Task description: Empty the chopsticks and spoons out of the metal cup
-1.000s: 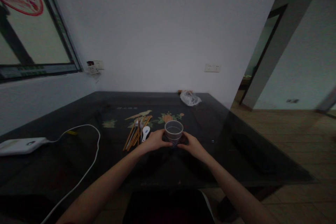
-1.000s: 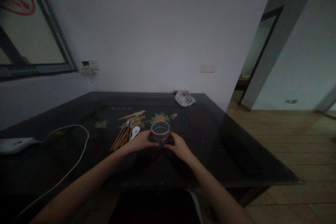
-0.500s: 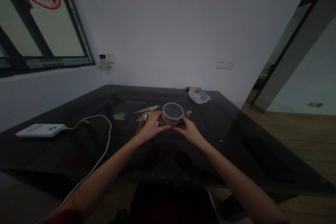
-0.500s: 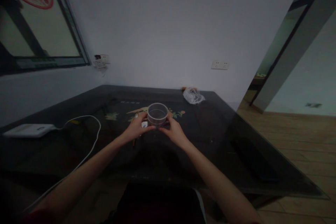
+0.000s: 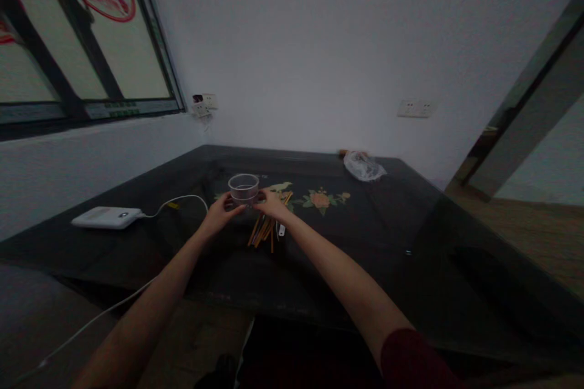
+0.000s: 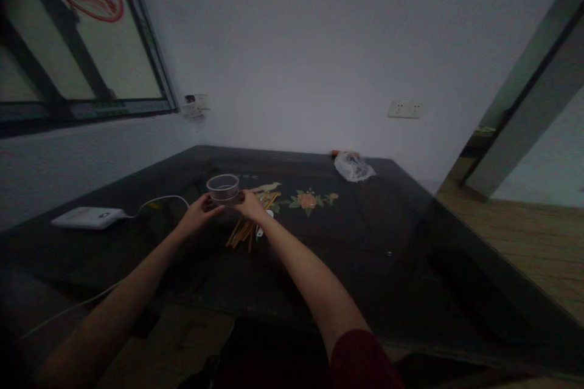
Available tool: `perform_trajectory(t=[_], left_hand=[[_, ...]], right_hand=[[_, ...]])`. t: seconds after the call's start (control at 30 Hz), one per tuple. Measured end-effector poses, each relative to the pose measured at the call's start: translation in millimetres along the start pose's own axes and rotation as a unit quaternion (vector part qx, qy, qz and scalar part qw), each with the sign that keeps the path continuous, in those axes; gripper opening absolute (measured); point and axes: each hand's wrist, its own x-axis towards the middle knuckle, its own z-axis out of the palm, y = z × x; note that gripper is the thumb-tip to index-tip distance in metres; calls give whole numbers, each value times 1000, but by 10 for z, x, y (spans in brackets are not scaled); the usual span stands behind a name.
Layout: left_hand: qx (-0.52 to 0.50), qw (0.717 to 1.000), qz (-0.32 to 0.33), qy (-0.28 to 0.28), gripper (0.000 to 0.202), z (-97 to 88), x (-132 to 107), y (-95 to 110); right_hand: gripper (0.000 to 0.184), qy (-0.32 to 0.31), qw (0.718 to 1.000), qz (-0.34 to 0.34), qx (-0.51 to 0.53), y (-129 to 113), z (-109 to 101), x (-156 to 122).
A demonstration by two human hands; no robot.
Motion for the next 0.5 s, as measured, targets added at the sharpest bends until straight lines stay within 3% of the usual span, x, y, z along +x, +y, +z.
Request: perform_trajectory(t=[0.17, 0.5], left_hand=[[32, 999, -5, 10, 64, -62, 19, -159], [-4, 1000, -16, -13, 63, -77, -30, -219]], right_hand=[[40, -4, 999, 11, -48, 49, 171, 108], [38, -16, 998, -1, -68, 73, 174, 125]])
